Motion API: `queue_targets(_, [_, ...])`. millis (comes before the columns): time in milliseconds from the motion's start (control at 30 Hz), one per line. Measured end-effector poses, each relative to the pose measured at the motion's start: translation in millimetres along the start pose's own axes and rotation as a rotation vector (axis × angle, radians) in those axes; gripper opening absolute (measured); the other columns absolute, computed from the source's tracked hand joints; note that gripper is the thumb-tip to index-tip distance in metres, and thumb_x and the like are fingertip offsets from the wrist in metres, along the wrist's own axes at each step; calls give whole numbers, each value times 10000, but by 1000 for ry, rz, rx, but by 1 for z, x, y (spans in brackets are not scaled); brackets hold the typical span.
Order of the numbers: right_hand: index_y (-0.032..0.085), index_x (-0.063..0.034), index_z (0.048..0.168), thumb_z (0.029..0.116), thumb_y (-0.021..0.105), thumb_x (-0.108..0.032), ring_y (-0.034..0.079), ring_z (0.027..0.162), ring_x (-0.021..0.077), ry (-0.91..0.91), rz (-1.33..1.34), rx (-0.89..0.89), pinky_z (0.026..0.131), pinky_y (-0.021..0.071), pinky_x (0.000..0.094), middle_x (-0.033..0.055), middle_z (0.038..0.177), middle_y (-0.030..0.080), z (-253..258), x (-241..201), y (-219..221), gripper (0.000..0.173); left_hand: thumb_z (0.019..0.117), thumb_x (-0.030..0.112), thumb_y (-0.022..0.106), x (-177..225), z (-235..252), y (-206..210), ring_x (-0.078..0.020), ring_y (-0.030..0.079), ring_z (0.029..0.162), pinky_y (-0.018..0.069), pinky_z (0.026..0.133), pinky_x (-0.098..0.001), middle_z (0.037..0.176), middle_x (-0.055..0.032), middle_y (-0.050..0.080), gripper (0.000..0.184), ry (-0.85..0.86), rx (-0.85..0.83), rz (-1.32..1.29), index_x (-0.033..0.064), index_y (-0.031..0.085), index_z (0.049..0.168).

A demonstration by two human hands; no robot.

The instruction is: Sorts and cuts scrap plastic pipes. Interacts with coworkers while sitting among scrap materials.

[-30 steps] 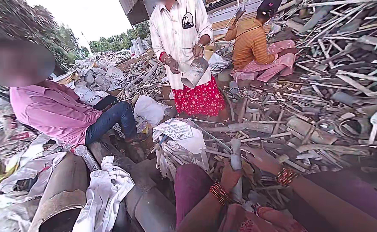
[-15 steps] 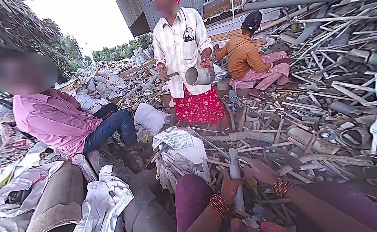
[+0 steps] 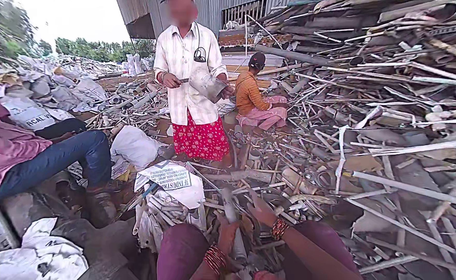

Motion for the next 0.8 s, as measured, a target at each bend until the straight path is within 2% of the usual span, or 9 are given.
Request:
queue_targets(100, [217,-81,1630,1046,530,-168,625,1215,438,27,2,0,1042,468,591,287,1323,620,2,3,2,668,881,42,736,-2,4,-8,-327,608,1002,543,837,-460,1280,-309,513,867,-38,42,-145,-21,166,1531])
queue_targets(267, [312,-45,1569,1037,517,-111,636,1176,461,18,-29,-7,999,481,607,304,1269,629,1,-4,7,574,865,33,751,0,1,-13,-371,580,1105,517,919,-490,1363,-329,479,879,-95,59,-132,-19,192,1541])
queue_targets(367, [390,-16,1527,1045,494,-91,609,1222,456,-45,-47,-53,1044,455,607,288,1297,625,7,1,12,499,906,78,718,1,-3,-11,-310,603,1002,531,863,-446,1303,-288,524,815,-134,2,-86,-1,221,1547])
queue_targets(467, [504,15,1454,1039,479,-54,636,1184,428,-100,-41,-94,1048,460,589,259,1266,659,12,6,18,422,911,84,706,2,-8,-11,-271,618,914,542,807,-422,1242,-251,564,705,-89,-49,-36,10,322,1498])
queue_targets(533, [508,29,1449,1060,457,-58,645,1171,424,-111,-5,-102,1054,462,570,268,1271,657,14,5,19,402,921,84,707,0,-5,-12,-281,622,948,543,824,-430,1276,-259,555,679,-47,-79,-16,8,345,1490])
queue_targets(667, [498,0,1479,1101,424,-104,664,1129,427,-91,70,-78,1022,493,560,290,1283,641,9,12,9,400,980,156,668,-3,-4,-3,-326,592,1150,504,964,-480,1410,-280,501,681,-39,-164,23,32,311,1547])
queue_targets(700, [506,-19,1484,1107,414,-109,681,1065,414,-100,80,-85,976,512,556,279,1237,662,10,9,9,398,1000,175,642,-1,-5,-6,-316,592,1152,500,969,-476,1414,-273,502,672,-39,-171,22,49,295,1561])
queue_targets(767, [528,-36,1470,1111,399,-106,695,831,352,-139,89,-96,817,555,509,239,1061,701,13,8,14,388,1033,210,588,-1,-11,-11,-271,609,1035,521,891,-443,1339,-251,540,620,-43,-169,13,62,294,1558])
queue_targets(800, [532,-36,1471,1108,401,-105,693,822,353,-158,80,-97,822,551,513,236,1048,706,14,10,14,392,1044,230,570,0,-13,-10,-255,607,998,522,867,-430,1314,-242,549,613,-49,-174,12,71,284,1562])
Point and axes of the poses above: each hand's wrist, its own z-axis towards the middle knuckle, its own y-axis out of the palm, x = y × z, the point moved 2 cm from there along z, towards the middle knuckle
